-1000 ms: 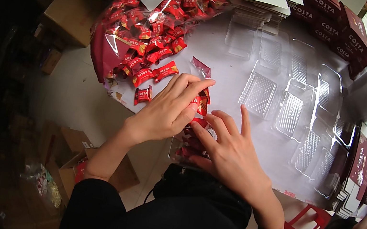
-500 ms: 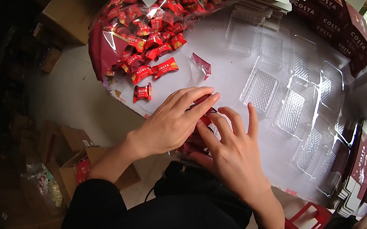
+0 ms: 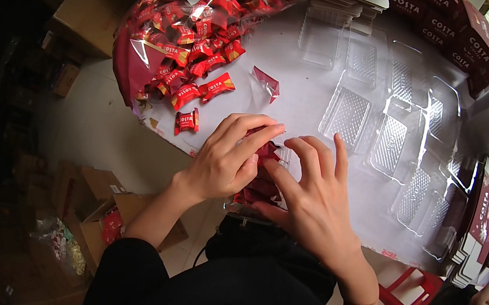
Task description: The person assembles small red Costa Coffee boxes, places clear plastic trays on the table, and fills each tray with individually wrapped red wafers from a large bag. The person then places the filled trays into the assembled boxes and closes them.
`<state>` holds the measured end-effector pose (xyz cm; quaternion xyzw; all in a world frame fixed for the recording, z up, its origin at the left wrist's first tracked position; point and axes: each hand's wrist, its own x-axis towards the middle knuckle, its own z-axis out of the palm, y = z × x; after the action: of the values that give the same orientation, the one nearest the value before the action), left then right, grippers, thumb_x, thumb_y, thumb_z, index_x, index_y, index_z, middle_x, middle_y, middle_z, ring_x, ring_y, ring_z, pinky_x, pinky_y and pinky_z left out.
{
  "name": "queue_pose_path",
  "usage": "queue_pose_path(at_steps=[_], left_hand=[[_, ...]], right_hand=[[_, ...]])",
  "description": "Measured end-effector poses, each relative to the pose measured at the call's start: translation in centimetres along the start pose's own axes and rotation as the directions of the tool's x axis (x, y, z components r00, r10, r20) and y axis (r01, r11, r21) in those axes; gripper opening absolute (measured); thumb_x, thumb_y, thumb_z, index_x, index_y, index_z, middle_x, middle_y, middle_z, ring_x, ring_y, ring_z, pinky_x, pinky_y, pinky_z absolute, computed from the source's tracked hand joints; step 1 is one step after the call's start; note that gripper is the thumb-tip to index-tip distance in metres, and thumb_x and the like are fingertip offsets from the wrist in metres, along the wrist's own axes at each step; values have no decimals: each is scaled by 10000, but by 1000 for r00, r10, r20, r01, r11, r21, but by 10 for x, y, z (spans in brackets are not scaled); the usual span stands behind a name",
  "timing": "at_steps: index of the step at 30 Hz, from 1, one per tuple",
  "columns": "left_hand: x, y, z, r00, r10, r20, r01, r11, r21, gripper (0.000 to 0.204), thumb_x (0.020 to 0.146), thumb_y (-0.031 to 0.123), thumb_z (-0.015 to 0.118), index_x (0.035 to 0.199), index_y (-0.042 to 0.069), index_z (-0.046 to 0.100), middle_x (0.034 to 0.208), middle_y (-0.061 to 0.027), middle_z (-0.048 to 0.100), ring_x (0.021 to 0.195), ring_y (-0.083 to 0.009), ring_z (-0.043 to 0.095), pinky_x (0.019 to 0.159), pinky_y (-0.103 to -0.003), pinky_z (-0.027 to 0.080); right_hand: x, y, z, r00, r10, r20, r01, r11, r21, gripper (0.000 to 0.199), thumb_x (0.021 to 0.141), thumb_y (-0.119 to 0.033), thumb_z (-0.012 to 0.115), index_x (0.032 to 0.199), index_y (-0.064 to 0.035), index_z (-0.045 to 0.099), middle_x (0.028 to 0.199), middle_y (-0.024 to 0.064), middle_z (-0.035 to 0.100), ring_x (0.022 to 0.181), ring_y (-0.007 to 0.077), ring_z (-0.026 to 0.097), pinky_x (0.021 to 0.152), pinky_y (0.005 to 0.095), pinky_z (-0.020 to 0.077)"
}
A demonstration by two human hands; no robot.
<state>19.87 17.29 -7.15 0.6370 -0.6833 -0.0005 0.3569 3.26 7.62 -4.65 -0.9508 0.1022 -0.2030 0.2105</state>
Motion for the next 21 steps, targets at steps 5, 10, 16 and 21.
queue_pose_path(at_steps=[5, 10, 16, 21], left_hand=[[0, 1, -6, 994, -62, 91, 66, 997, -39, 538, 724, -53, 506, 1259, -19, 454, 1208, -164, 483, 1096, -317, 488, 919, -393, 415], [3, 1, -15, 972, -151, 182, 178, 974, -141, 613, 722, -80, 554, 1310, 3, 403, 1258, -153, 446, 1153, -304, 462, 957, -371, 393], [3, 0, -14, 978, -173, 116, 191, 967, -169, 543, 739, -90, 563, 1261, 31, 475, 1207, -142, 478, 1087, -292, 513, 891, -359, 442], [-1, -2, -15, 991, -128, -28, 125, 987, -104, 413, 748, -121, 532, 1136, 15, 578, 1098, -134, 550, 954, -279, 584, 772, -343, 493]], right_hand=[[2, 3, 2, 998, -54, 38, 53, 998, 44, 548, 647, -295, 737, 1093, -64, 519, 1187, 88, 475, 1124, 233, 455, 1010, 542, 272], [6, 4, 2, 997, -67, 36, 63, 992, 107, 585, 654, -295, 738, 1130, -55, 499, 1161, 84, 480, 1080, 240, 470, 999, 530, 293], [10, 4, -1, 992, -74, 98, 71, 997, 33, 638, 614, -320, 763, 1126, -46, 497, 1130, 89, 484, 1014, 255, 476, 998, 553, 287], [9, 4, 4, 997, -17, 82, 19, 1000, -22, 690, 615, -420, 735, 1124, -21, 496, 1122, 93, 495, 1075, 267, 454, 1031, 613, 177]])
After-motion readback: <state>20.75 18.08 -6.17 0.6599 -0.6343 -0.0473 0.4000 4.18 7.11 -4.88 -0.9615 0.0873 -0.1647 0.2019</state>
